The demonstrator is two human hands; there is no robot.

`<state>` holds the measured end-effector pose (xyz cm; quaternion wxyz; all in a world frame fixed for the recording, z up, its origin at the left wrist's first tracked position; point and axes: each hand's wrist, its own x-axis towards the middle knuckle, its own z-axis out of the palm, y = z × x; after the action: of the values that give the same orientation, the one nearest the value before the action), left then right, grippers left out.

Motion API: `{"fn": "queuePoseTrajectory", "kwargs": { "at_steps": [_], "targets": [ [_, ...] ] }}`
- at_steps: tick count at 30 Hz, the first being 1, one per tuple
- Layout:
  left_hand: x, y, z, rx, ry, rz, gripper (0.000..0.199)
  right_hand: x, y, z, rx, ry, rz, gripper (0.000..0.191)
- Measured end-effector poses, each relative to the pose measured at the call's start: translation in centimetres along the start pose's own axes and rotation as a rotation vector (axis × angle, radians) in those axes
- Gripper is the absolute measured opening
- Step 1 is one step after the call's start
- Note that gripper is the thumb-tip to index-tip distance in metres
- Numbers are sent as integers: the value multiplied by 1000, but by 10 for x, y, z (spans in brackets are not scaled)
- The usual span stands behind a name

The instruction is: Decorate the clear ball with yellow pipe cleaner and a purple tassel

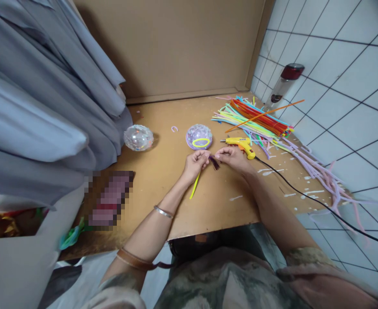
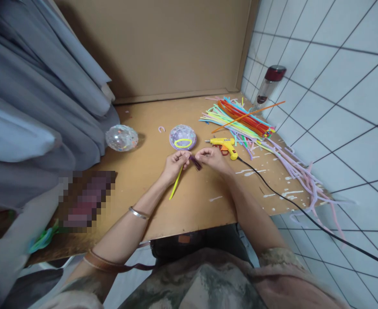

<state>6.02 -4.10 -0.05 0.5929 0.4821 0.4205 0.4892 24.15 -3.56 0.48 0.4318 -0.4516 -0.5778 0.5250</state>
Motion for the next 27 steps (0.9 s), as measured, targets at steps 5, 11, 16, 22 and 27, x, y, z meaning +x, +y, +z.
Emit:
{"fn": "queuePoseTrajectory", "kwargs": {
  "at_steps": [5,11,16,22,27],
  "targets": [
    [-2,-1,0,-5,-41,-39,60,1,0,-2,45,10,-9,56],
    [-1,-4,-2,-5,-59,-29,58,3,2,-4,61,3,-19,61],
    [-1,-5,-2,-7,-69,-14,60,1,1,-3,101,-5,-20,61],
    [-2,-3,-1,13,-102,-32,62,2,1,-4,128,23,27,57],
    [-2,-3,-1,17,-106,-26,67,2,2,-2,128,3,51,53]
  ]
}}
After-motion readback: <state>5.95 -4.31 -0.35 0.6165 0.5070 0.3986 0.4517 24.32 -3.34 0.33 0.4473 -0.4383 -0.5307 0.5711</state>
